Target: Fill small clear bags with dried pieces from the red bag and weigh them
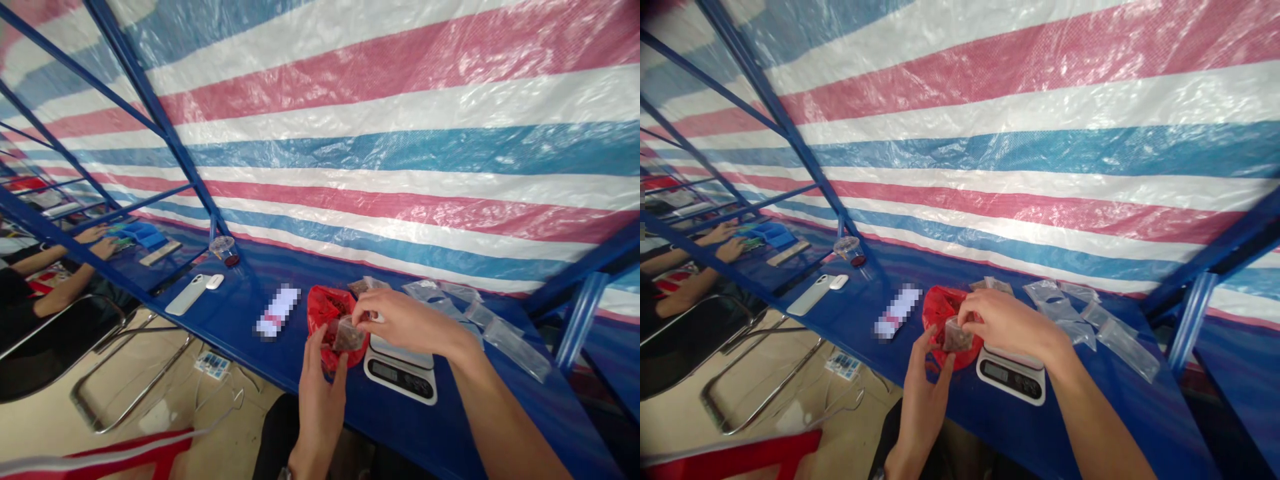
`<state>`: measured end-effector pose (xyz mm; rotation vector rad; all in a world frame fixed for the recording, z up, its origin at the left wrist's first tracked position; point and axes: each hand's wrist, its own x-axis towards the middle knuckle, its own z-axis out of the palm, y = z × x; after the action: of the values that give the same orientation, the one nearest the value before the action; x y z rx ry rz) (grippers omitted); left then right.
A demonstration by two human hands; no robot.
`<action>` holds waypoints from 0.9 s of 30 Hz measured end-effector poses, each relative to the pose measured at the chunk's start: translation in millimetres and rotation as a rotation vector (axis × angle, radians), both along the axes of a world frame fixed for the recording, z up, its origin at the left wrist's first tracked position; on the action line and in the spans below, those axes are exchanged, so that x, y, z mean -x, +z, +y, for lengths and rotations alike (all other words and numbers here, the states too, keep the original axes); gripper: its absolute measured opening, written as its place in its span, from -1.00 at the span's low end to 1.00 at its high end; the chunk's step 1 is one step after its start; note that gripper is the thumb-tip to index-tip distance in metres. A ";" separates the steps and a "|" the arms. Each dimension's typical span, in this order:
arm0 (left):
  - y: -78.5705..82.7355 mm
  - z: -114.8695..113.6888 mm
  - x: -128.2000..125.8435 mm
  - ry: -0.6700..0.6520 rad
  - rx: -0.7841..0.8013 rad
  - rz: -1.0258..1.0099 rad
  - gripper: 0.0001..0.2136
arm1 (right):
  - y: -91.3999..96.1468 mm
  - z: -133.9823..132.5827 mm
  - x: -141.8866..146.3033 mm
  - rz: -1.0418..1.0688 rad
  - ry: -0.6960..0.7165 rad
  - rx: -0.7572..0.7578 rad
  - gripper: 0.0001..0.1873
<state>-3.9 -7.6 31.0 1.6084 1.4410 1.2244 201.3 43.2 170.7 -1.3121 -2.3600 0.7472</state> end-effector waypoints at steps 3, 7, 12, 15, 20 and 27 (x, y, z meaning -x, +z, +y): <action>-7.5 10.3 18.0 0.147 -0.103 0.077 -0.59 | -3.0 0.2 -28.2 -0.057 -0.096 0.099 -0.81; -23.3 41.6 46.8 0.285 -0.213 0.182 -0.61 | -29.4 17.0 -68.1 -0.130 -0.197 0.332 -0.77; -40.0 77.2 63.6 0.223 -0.293 0.315 -0.65 | -56.6 38.8 -83.9 -0.276 -0.336 0.391 -0.75; -46.9 81.9 64.6 0.204 -0.370 0.330 -0.68 | -56.7 39.9 -85.8 -0.257 -0.384 0.361 -0.72; -53.7 76.3 66.7 0.217 -0.445 0.349 -0.71 | -51.3 36.8 -93.4 -0.179 -0.423 0.290 -0.74; -54.0 74.7 69.4 0.233 -0.488 0.356 -0.77 | -49.3 40.2 -99.0 -0.103 -0.460 0.182 -0.73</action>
<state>-73.3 67.1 -23.0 2.1152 1.6714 1.5723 300.3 83.4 121.4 -1.9196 -1.9761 0.7721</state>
